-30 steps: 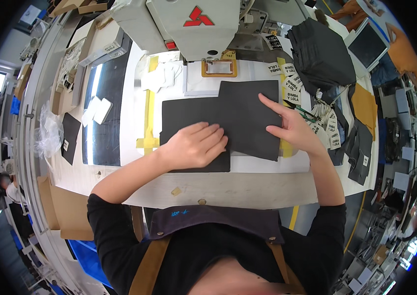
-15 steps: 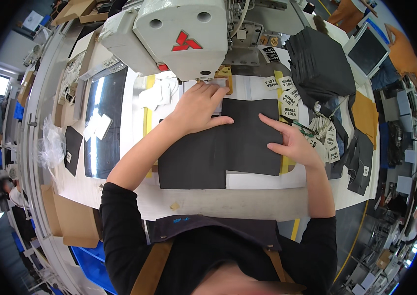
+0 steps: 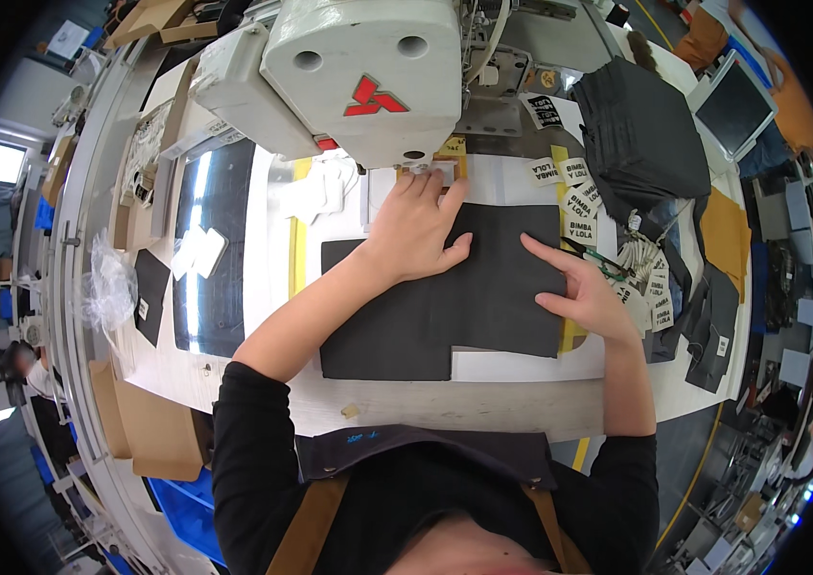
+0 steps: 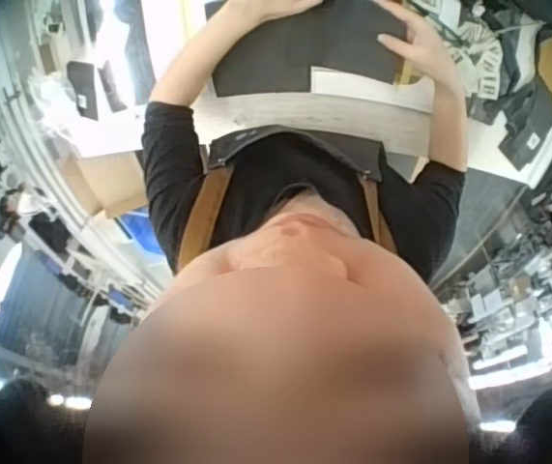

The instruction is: Sewing small brand labels onto leather panels using an industrial sewing machine.

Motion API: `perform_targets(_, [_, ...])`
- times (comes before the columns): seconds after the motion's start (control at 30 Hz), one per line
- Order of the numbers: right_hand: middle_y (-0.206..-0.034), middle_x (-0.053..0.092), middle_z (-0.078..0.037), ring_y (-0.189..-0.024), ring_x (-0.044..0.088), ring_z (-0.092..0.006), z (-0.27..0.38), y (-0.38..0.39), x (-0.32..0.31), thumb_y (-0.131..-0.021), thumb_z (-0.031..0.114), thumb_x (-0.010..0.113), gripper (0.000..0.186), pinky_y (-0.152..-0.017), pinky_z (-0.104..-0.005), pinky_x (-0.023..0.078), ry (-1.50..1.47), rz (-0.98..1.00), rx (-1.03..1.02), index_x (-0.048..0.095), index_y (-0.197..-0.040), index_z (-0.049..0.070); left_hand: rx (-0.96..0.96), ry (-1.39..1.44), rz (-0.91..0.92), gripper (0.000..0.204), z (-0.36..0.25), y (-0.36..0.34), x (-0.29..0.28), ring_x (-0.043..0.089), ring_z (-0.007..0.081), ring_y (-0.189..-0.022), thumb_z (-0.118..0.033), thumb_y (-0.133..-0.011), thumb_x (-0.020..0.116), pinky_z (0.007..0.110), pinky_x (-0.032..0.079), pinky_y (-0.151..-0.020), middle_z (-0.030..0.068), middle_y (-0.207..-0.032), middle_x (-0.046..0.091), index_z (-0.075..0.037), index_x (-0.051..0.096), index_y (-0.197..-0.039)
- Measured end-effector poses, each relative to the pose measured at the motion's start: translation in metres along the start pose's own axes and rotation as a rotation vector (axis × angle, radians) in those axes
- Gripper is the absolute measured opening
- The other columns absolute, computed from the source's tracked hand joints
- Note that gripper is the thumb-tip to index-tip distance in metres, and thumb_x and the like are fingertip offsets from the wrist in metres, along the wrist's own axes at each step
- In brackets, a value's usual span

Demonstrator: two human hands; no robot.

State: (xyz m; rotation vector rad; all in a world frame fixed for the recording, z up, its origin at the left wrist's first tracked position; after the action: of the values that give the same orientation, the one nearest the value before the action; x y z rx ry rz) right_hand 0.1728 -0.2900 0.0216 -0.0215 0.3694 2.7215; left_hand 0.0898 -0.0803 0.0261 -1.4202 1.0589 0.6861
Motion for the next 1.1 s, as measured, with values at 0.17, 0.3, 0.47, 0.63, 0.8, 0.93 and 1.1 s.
perform_targets(0.17, [-0.130,0.055,-0.001,-0.087,0.046,-0.0012,-0.001,0.002,0.000,-0.080,-0.008,0.061,0.070,-0.069,-0.0167,0.041,-0.018,0.025,0.008,0.044,-0.147,0.006,-0.067,0.001,0.026,0.058,-0.001,-0.004,0.002,0.058,0.0359,-0.090,-0.033,-0.074,0.068,0.040,0.042,-0.087,0.0244,-0.098,0.060,0.002,0.050,-0.117])
perform_targets(0.3, [-0.134,0.053,-0.002,-0.089,0.046,-0.0009,-0.001,0.004,0.000,-0.080,-0.008,0.061,0.070,-0.070,-0.0163,0.041,-0.057,0.015,-0.006,0.043,-0.147,0.005,-0.109,0.035,0.015,0.053,-0.001,-0.007,0.003,0.058,0.0335,-0.084,-0.029,-0.072,0.067,0.040,0.041,-0.083,0.0201,-0.092,0.060,0.000,0.051,-0.114])
perform_targets(0.47, [-0.126,0.056,0.001,-0.083,0.045,-0.0008,0.004,0.005,0.002,-0.080,-0.007,0.062,0.071,-0.066,-0.0161,0.039,-0.014,-0.002,-0.022,0.044,-0.147,0.005,-0.110,0.011,-0.019,0.049,-0.001,-0.005,0.002,0.058,0.0327,-0.082,-0.026,-0.071,0.067,0.039,0.042,-0.082,0.0177,-0.090,0.059,-0.001,0.051,-0.111])
perform_targets(0.63, [-0.108,0.054,0.005,-0.074,0.038,-0.0024,-0.005,0.005,0.000,-0.079,-0.004,0.064,0.071,-0.061,-0.0177,0.036,0.027,0.014,-0.023,0.045,-0.147,0.007,-0.100,0.014,-0.024,0.049,-0.002,-0.005,0.002,0.060,0.0327,-0.082,-0.024,-0.070,0.066,0.039,0.043,-0.080,0.0181,-0.091,0.061,-0.001,0.051,-0.110])
perform_targets(0.8, [-0.101,0.053,0.007,-0.070,0.035,-0.0030,-0.001,0.005,0.003,-0.079,-0.002,0.066,0.072,-0.058,-0.0189,0.034,-0.019,0.005,-0.053,0.045,-0.146,0.008,-0.094,-0.026,-0.084,0.047,-0.001,-0.006,0.006,0.061,0.0331,-0.080,-0.019,-0.067,0.062,0.038,0.042,-0.080,0.0213,-0.090,0.063,0.001,0.051,-0.109])
perform_targets(0.93, [-0.095,0.051,0.007,-0.067,0.033,-0.0036,-0.001,0.007,0.003,-0.078,-0.002,0.066,0.072,-0.057,-0.0195,0.032,0.030,0.013,-0.053,0.045,-0.147,0.009,-0.140,-0.062,0.007,0.049,-0.003,-0.012,0.008,0.061,0.0337,-0.077,-0.016,-0.065,0.060,0.038,0.042,-0.078,0.0260,-0.092,0.064,0.003,0.050,-0.110])
perform_targets(1.1, [-0.151,0.041,-0.011,-0.121,0.048,-0.0091,0.003,0.008,0.006,-0.081,-0.013,0.061,0.073,-0.094,-0.0222,0.045,0.043,0.079,0.093,0.036,-0.149,-0.001,-0.111,-0.031,-0.002,0.049,0.002,-0.008,0.005,0.062,0.0342,-0.080,-0.020,-0.071,0.064,0.039,0.044,-0.081,0.0241,-0.094,0.065,0.001,0.051,-0.113])
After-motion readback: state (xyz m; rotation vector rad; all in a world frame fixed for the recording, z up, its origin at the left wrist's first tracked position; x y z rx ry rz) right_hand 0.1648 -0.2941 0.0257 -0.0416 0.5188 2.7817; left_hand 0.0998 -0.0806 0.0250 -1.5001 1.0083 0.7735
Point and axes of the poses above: each hand's wrist, its own y-axis away from the middle knuckle, its own x-axis out of the palm, z = x × y, the point moved 5 cm from there along -y, towards the middle knuckle
